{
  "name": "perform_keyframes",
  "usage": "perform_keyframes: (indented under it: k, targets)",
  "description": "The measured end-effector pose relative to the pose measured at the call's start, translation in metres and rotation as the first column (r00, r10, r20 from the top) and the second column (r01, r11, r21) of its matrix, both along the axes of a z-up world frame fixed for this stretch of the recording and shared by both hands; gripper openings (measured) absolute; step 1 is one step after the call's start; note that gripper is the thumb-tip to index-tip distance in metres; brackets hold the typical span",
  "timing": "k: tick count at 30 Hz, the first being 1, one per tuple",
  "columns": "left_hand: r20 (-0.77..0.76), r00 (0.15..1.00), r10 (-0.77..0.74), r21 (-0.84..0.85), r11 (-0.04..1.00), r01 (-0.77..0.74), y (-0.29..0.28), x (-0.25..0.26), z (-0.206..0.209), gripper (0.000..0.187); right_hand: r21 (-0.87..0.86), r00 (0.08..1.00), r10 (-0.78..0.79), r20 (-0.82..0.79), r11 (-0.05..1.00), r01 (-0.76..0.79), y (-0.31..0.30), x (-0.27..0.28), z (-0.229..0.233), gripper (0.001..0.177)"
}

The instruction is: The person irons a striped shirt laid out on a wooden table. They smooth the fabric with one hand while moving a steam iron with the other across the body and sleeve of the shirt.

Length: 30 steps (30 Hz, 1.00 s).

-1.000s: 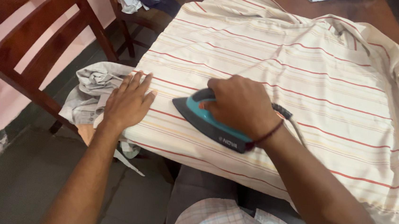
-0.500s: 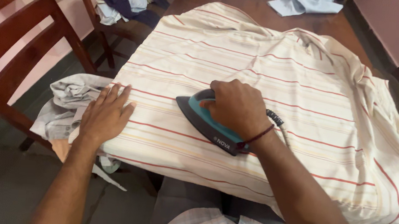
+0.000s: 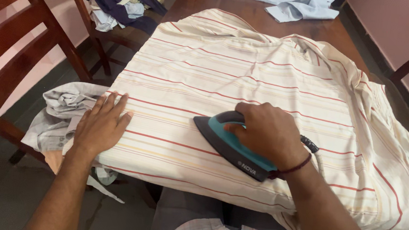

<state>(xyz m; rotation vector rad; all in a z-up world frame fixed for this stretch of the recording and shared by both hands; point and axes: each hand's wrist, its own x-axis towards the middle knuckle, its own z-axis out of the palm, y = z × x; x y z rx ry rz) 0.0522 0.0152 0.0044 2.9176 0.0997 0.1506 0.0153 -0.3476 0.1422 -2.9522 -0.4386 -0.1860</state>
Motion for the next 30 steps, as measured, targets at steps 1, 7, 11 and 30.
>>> perform_keyframes:
  k: [1,7,11,30]
  targets:
    - [-0.006,1.0,0.004,-0.004,1.0,-0.004,-0.001,-0.001,0.003,0.067,0.003,1.0,-0.018,0.005,1.0,0.018,-0.002,0.002,0.0,0.038]
    - [0.14,0.984,-0.106,0.435,0.9,0.035,-0.038,-0.008,0.023,0.051,0.006,0.995,-0.066,0.069,0.998,0.066,-0.003,0.017,-0.005,0.039]
    - [0.318,0.885,-0.341,-0.021,0.93,0.367,-0.094,-0.013,0.019,0.05,-0.003,0.996,-0.04,0.083,0.999,0.04,-0.003,0.017,-0.009,0.039]
    - [0.08,0.925,-0.371,0.052,0.929,0.367,-0.104,0.007,0.001,0.055,-0.051,0.991,-0.086,-0.103,0.995,0.081,-0.02,-0.02,0.008,0.036]
